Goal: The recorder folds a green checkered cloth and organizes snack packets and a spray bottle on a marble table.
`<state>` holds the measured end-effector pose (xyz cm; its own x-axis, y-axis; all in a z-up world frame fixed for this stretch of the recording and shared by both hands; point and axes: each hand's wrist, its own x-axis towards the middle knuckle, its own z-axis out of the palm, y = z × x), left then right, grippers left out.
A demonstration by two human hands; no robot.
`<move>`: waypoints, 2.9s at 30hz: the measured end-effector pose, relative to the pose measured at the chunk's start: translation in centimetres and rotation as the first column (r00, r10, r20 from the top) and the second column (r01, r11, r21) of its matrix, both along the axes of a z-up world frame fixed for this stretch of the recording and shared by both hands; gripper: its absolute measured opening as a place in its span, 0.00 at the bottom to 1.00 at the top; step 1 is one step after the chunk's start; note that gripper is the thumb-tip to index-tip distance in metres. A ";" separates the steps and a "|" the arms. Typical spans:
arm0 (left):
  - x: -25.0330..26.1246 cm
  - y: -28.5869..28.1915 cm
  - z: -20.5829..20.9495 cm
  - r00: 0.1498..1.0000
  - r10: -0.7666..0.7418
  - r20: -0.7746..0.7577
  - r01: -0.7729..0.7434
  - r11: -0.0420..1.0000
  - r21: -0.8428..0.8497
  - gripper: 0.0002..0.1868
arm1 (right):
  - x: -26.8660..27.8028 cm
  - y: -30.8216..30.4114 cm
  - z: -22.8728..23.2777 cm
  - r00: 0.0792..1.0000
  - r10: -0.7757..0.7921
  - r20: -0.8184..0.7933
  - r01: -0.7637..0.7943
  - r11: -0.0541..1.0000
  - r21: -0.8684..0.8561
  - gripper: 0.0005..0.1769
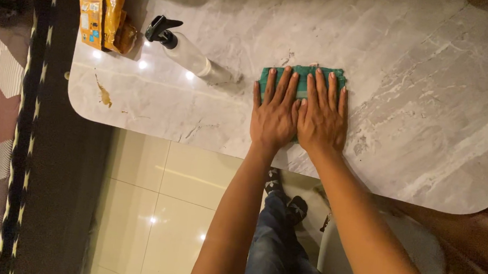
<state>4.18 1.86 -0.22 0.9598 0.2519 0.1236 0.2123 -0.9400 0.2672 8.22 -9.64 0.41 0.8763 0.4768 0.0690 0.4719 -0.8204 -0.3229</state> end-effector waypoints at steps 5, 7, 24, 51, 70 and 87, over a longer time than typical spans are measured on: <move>1.0 0.5 -0.1 1.000 0.006 -0.010 -0.006 1.000 -0.007 0.31 | 1.2 0.5 -0.2 1.000 -0.003 -0.013 0.003 1.000 -0.018 0.33; 1.5 0.6 -0.2 1.000 0.011 0.000 -0.011 1.000 -0.005 0.30 | 1.7 0.7 -0.1 1.000 -0.001 -0.009 0.001 1.000 -0.014 0.32; 4.0 1.4 -0.4 0.999 0.042 0.034 -0.043 0.999 0.024 0.32 | 4.7 1.4 -0.4 0.996 0.072 0.061 -0.076 0.995 0.071 0.33; -4.1 -2.4 0.0 0.998 0.020 0.062 -0.015 0.997 -0.082 0.31 | -3.2 -2.2 -0.3 0.997 0.052 0.061 -0.052 0.999 0.005 0.33; 3.2 0.0 -0.2 1.000 0.005 0.021 -0.005 1.000 -0.019 0.32 | 3.7 -0.1 -0.7 0.998 0.040 0.051 -0.041 0.999 0.027 0.32; 8.4 2.5 -0.2 0.986 -0.087 0.143 0.099 0.992 -0.081 0.30 | 8.5 1.9 -1.4 0.998 -0.033 0.050 0.029 0.997 0.074 0.32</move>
